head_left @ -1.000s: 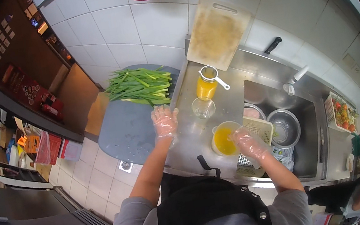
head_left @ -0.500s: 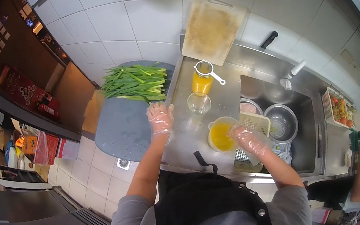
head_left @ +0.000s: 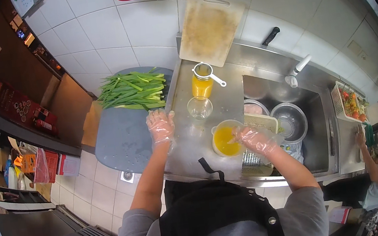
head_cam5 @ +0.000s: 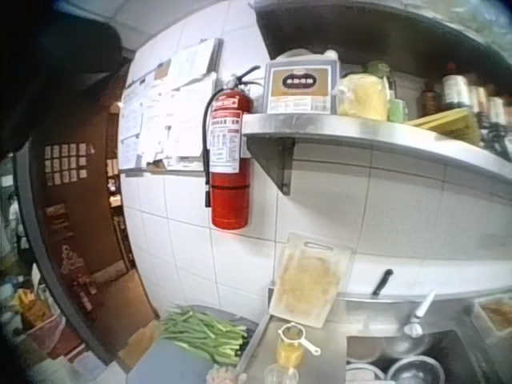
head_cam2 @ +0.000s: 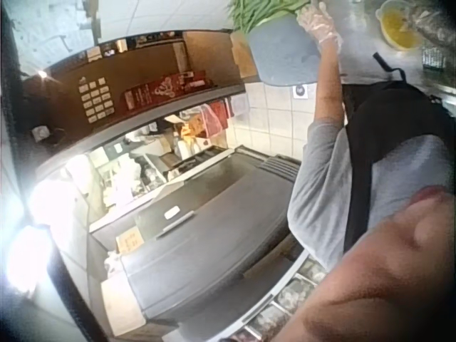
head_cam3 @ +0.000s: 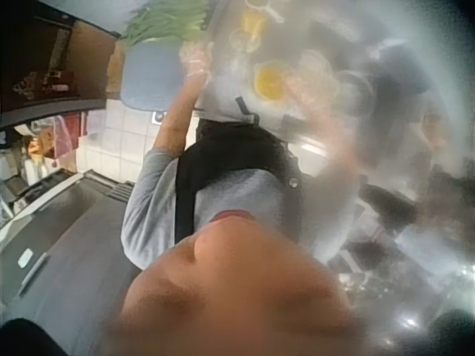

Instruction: The person, wearing gloves, squeezes citrus fruits into a plastic pitcher. They take the fruit from a white basket, squeeze them, and then pour the resulting juice into glass bottles through a funnel.

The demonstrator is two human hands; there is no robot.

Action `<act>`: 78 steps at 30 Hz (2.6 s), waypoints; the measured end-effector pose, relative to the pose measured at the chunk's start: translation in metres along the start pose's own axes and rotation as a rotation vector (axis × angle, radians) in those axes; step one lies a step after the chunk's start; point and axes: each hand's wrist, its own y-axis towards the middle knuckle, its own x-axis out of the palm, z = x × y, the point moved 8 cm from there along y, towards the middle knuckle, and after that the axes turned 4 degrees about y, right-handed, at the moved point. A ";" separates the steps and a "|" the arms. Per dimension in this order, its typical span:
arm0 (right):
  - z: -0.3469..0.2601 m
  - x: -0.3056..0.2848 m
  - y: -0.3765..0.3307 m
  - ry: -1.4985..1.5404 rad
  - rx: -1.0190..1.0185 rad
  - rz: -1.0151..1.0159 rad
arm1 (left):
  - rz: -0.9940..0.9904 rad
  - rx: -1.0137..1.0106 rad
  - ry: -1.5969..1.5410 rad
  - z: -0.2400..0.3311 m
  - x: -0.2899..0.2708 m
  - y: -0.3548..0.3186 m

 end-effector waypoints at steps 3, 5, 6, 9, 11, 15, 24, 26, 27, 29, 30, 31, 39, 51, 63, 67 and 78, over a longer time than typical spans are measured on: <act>0.015 0.011 0.002 0.101 0.022 0.022 | -0.021 0.005 0.019 0.004 0.002 0.002; 0.026 0.011 0.005 0.335 0.079 0.058 | -0.021 0.013 0.029 0.008 0.003 0.004; 0.023 0.003 0.006 0.337 0.086 0.053 | -0.019 0.007 0.047 0.006 0.003 0.003; -0.008 -0.041 0.005 0.375 -0.104 0.214 | 0.115 0.016 0.053 0.000 0.001 0.000; 0.005 -0.044 0.003 0.778 0.034 0.286 | 0.079 0.041 0.025 0.007 0.002 0.001; -0.012 -0.071 -0.005 0.672 0.058 0.296 | 0.071 0.039 0.025 -0.002 0.005 -0.001; -0.030 -0.010 -0.005 0.068 -0.058 0.426 | 0.117 0.073 0.003 0.010 -0.006 0.002; -0.013 -0.001 -0.006 0.519 0.180 0.439 | 0.019 0.042 0.034 0.006 0.001 0.004; -0.009 -0.005 -0.012 0.516 0.202 0.442 | 0.012 0.059 0.021 0.007 0.001 0.003; 0.019 -0.024 -0.032 0.615 0.462 0.535 | 0.077 0.065 0.055 0.013 -0.002 0.005; 0.021 -0.051 -0.052 0.912 0.530 0.681 | 0.072 0.067 0.052 0.010 0.000 0.004; 0.026 -0.073 -0.081 1.208 0.597 0.831 | 0.082 0.060 0.046 0.009 0.001 0.003; 0.097 -0.070 -0.210 0.064 1.004 0.968 | 0.117 0.044 0.059 0.000 -0.007 -0.001; 0.031 0.049 -0.079 1.365 0.539 0.706 | 0.053 0.006 0.017 0.003 -0.004 0.001; 0.024 0.076 -0.079 1.353 0.884 0.683 | 0.034 -0.006 0.068 -0.001 0.004 -0.001; 0.036 0.068 -0.078 1.522 0.761 0.759 | -0.014 -0.027 0.064 0.000 0.006 0.001; 0.118 -0.098 -0.051 1.373 0.574 0.906 | -0.114 -0.068 0.047 -0.005 0.017 0.002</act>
